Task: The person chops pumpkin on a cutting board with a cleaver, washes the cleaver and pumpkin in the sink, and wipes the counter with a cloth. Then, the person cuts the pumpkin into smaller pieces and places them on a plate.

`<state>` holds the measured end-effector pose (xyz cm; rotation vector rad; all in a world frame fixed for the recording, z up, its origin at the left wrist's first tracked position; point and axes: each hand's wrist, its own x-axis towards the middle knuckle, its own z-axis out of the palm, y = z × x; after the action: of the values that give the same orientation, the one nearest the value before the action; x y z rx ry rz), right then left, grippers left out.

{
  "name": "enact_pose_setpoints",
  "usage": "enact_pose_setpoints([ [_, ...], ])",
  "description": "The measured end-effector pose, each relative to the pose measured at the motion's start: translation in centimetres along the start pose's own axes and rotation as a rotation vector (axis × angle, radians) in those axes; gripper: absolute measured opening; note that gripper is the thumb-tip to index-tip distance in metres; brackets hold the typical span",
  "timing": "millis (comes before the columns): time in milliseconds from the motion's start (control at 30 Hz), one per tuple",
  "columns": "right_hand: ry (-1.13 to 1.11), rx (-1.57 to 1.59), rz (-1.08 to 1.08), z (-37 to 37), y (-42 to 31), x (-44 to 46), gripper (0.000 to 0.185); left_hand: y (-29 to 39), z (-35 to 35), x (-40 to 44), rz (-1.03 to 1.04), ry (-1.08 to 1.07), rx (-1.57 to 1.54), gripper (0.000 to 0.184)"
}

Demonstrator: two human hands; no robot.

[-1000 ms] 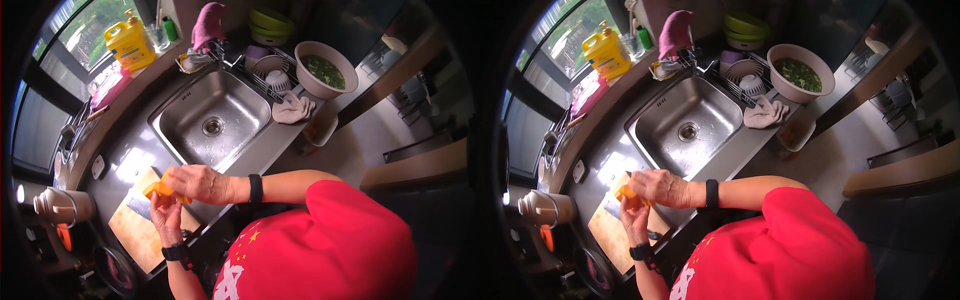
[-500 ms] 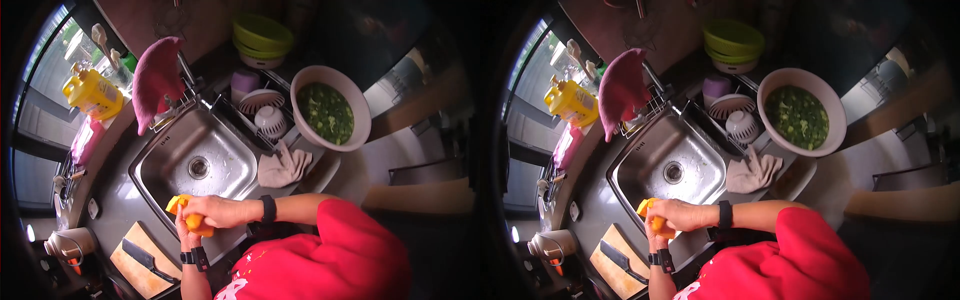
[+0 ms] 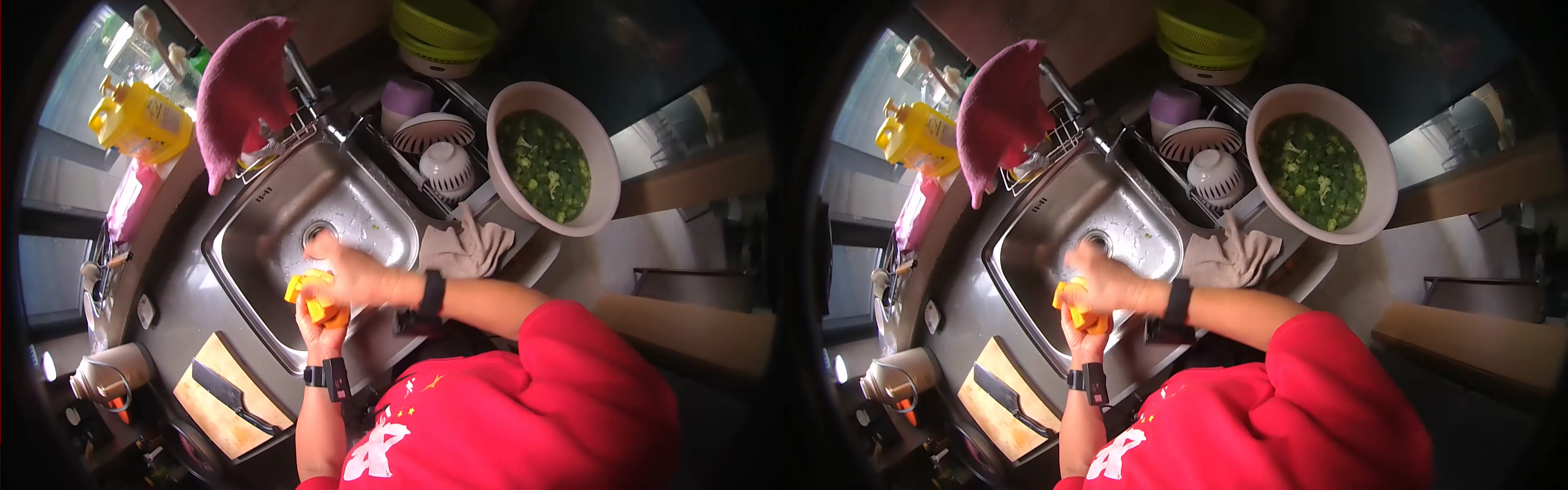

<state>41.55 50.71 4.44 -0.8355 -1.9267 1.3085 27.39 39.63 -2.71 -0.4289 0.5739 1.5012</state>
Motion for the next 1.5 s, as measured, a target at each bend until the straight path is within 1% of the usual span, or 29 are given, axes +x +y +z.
enact_pose_setpoints([
  [33, 0.135, -0.130, -0.029, -2.4, 0.0, 1.4, 0.054, 0.2, 0.2, 0.1, -0.054, -0.033, -0.099, 0.047],
  [67, 0.348, -0.475, -0.221, -5.2, 1.3, 2.8, 0.051, 0.4, 0.8, 0.0, -0.065, -0.039, -0.168, 0.049],
  [100, 0.362, -0.876, -0.111, -8.8, 0.7, 3.9, 0.045, 0.8, 0.9, -0.3, -0.034, -0.019, -0.119, 0.052],
  [133, 0.494, -1.316, -0.074, -10.9, 2.3, 5.1, 0.039, 1.2, 1.0, -0.6, -0.031, -0.042, -0.108, 0.053],
  [167, 0.497, -1.438, -0.028, -13.2, 3.7, 5.6, 0.040, 1.8, 1.0, -0.9, -0.022, -0.063, -0.097, 0.053],
  [200, 0.396, -1.538, 0.201, -14.8, 4.6, 6.3, 0.043, 2.4, 0.4, -1.0, -0.027, -0.092, -0.100, 0.054],
  [233, 0.372, -1.556, 0.367, -16.3, 7.1, 7.5, 0.043, 2.8, -0.1, -1.0, -0.004, -0.106, -0.072, 0.056],
  [267, 0.235, -1.637, 0.497, -17.3, 7.7, 8.1, 0.043, 3.0, 0.2, -1.4, 0.037, -0.039, -0.054, 0.057],
  [333, 0.247, -1.627, 0.418, -19.2, 12.1, 8.9, 0.037, 3.5, 0.4, -2.6, 0.042, -0.084, -0.093, 0.057],
  [367, 0.121, -1.631, 0.299, -20.2, 13.1, 9.2, 0.033, 3.9, -0.1, -3.0, 0.061, -0.156, -0.037, 0.055],
  [400, 0.104, -1.587, 0.374, -21.5, 15.3, 10.2, 0.033, 3.9, 0.0, -3.2, 0.075, -0.133, -0.006, 0.051],
  [433, 0.117, -1.531, 0.391, -20.8, 13.0, 10.0, 0.032, 4.1, 0.1, -3.7, 0.058, -0.098, -0.023, 0.049],
  [533, 0.106, -1.602, 0.322, -20.9, 12.8, 10.0, 0.021, 4.8, -1.0, -4.4, 0.035, -0.105, -0.061, 0.047],
  [667, 0.178, -1.638, 0.346, -20.2, 10.8, 9.0, 0.021, 5.4, -1.4, -5.2, 0.046, -0.072, -0.087, 0.048],
  [767, 0.230, -1.705, 0.240, -20.3, 8.7, 8.0, 0.020, 5.7, -1.6, -5.5, 0.080, -0.082, -0.041, 0.048],
  [833, 0.318, -1.697, 0.059, -19.4, 5.3, 6.8, 0.021, 6.2, -2.2, -5.3, 0.062, -0.129, -0.057, 0.048],
  [900, 0.309, -1.662, 0.020, -17.7, 0.7, 5.2, 0.027, 6.6, -2.0, -5.9, 0.072, -0.118, -0.060, 0.048],
  [967, 0.342, -1.494, -0.174, -15.6, -2.2, 4.3, 0.028, 7.0, -2.1, -6.4, 0.085, -0.100, -0.048, 0.048],
  [1033, 0.286, -1.326, -0.167, -12.8, -3.3, 4.5, 0.032, 7.6, -2.3, -7.0, 0.119, -0.112, -0.035, 0.047],
  [1100, 0.192, -1.052, -0.030, -8.9, -3.6, 6.2, 0.030, 8.3, -2.5, -7.6, 0.133, -0.111, -0.030, 0.047],
  [1133, 0.197, -0.841, -0.081, -6.7, -1.9, 7.6, 0.026, 8.7, -2.8, -8.0, 0.133, -0.133, -0.046, 0.047],
  [1167, 0.054, -0.718, 0.050, -4.6, -1.0, 9.0, 0.023, 9.0, -2.8, -8.4, 0.147, -0.144, -0.054, 0.047],
  [1200, -0.064, -0.442, 0.145, -2.2, 0.6, 10.6, 0.021, 9.2, -2.7, -9.0, 0.162, -0.131, -0.059, 0.047],
  [1233, -0.074, -0.142, 0.309, 1.5, 0.5, 11.5, 0.019, 9.5, -2.7, -9.6, 0.176, -0.116, -0.063, 0.047],
  [1267, -0.190, 0.050, 0.367, 4.2, -1.7, 11.7, 0.021, 9.8, -2.9, -10.0, 0.199, -0.119, -0.054, 0.048],
  [1300, -0.248, 0.029, 0.547, 6.6, -1.9, 13.0, 0.024, 10.1, -3.1, -10.3, 0.213, -0.122, -0.058, 0.048],
  [1333, -0.271, 0.244, 0.512, 9.8, -1.6, 13.8, 0.026, 10.4, -3.5, -10.6, 0.232, -0.121, -0.047, 0.048],
  [1400, -0.265, 0.296, 0.476, 15.5, 1.1, 16.9, 0.023, 11.0, -3.9, -11.0, 0.266, -0.111, -0.033, 0.049],
  [1500, -0.286, 0.320, 0.551, 20.7, -0.3, 19.1, 0.021, 11.7, -4.4, -11.6, 0.298, -0.129, -0.045, 0.049],
])
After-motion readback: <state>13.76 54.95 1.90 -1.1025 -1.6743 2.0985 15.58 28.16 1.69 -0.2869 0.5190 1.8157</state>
